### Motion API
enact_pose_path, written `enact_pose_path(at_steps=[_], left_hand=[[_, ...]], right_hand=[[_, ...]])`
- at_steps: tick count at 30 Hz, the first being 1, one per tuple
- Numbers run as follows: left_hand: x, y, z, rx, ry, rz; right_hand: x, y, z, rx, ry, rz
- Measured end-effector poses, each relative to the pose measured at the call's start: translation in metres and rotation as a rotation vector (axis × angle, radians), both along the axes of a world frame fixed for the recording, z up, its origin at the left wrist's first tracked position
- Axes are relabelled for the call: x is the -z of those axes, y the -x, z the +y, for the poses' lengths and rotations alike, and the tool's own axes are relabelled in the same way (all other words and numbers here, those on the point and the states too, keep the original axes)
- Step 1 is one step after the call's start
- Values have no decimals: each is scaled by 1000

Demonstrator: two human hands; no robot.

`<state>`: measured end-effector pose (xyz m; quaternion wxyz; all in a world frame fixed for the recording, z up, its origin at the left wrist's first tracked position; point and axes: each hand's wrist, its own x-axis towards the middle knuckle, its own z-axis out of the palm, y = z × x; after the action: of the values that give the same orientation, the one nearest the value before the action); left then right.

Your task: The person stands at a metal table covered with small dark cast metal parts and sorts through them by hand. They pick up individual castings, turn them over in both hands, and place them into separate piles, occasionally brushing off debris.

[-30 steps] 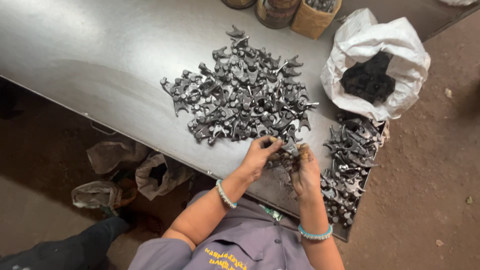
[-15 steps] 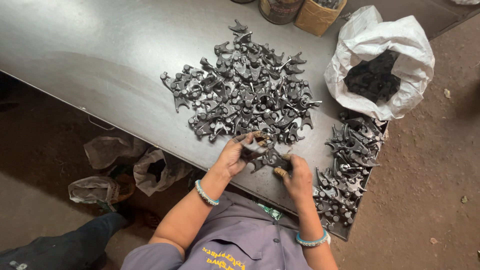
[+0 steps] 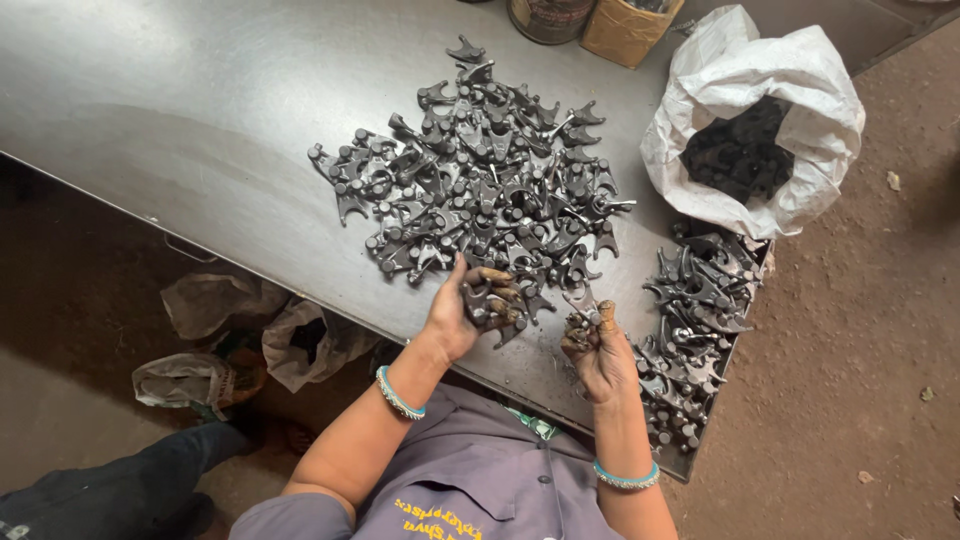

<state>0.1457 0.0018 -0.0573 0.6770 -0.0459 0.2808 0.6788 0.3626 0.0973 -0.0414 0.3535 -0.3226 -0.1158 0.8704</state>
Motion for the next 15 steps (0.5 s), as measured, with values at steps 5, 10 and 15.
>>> enact_pose_path(at_steps=[5,10,15], left_hand=[[-3,-23,0,115,80,195],[7,-34,-5,173,229,344],[28,-18,-13,223,177,220]], right_hand=[[-2,8,-3,-67,-87,-197],[3,31,-25,-142,-618,-433],[-3,68,-24,-299,-1351,-787]])
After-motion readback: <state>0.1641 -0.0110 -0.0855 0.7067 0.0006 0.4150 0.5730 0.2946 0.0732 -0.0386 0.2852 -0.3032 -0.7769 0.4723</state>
